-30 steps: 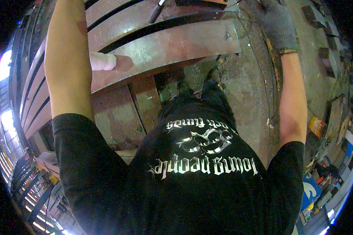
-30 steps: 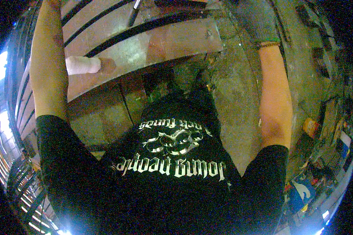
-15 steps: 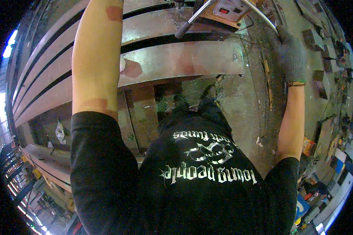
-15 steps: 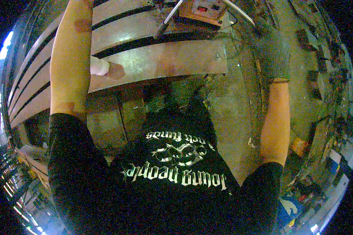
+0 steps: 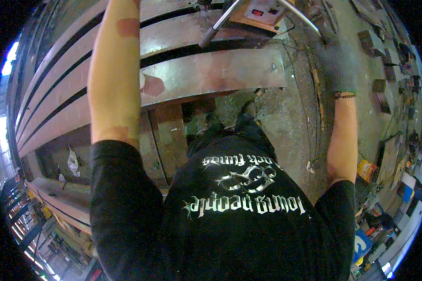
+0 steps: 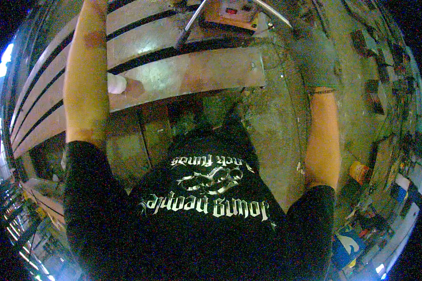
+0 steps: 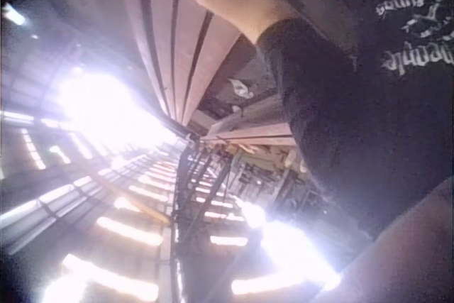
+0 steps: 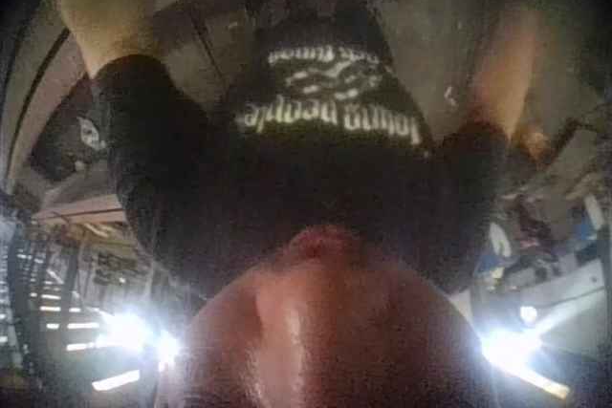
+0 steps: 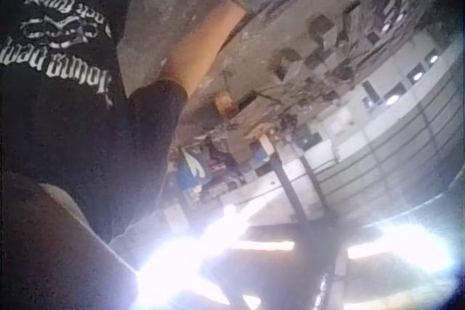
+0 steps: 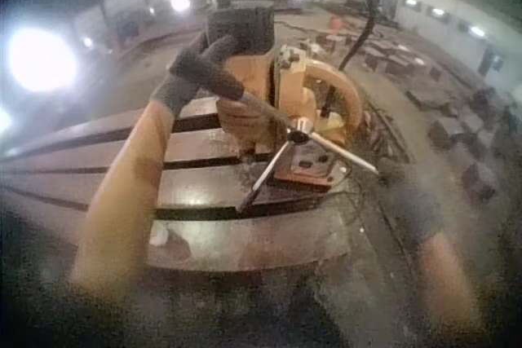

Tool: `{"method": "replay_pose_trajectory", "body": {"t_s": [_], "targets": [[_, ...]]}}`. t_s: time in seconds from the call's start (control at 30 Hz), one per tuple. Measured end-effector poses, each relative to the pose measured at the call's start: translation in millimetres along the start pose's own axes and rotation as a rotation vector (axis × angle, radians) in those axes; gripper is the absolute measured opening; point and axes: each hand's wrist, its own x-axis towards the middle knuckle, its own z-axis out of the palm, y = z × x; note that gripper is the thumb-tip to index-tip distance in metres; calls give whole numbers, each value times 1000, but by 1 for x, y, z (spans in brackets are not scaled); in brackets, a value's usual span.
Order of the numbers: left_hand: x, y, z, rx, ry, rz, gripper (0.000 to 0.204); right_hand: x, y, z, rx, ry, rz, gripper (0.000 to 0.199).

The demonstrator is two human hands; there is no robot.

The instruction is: The person uses a handheld drill to create holes in a long metal beam, applying liquid from a bottle to the drilling site. They also open a tool case to select a hex key before returning to the drilling task.

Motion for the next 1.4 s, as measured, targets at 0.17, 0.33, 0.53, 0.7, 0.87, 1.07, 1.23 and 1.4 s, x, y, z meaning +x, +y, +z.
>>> {"method": "replay_pose_trajectory", "body": {"t_s": [0.17,0.33,0.53,0.7,0.87,1.07,1.23,1.4], "targets": [[-85,9,67,-152,547,89,47,-1,3,-3,12,-31,-9,46],[-160,-7,81,-71,628,-152,56,-1,15,26,48,-40,-5,51],[-214,-25,79,215,-5,-605,58,-9,0,53,163,-61,85,55],[-216,-18,68,160,251,-413,62,-30,-15,165,678,74,146,33],[-186,18,24,200,101,-369,51,-37,-38,222,977,164,183,25],[-161,32,13,749,-85,-132,38,-31,-74,241,860,55,263,31],[-143,28,13,890,-218,-116,42,-15,-70,179,821,-62,282,40],[-149,10,27,740,-84,-85,42,-3,-40,165,827,-10,173,51]]}}
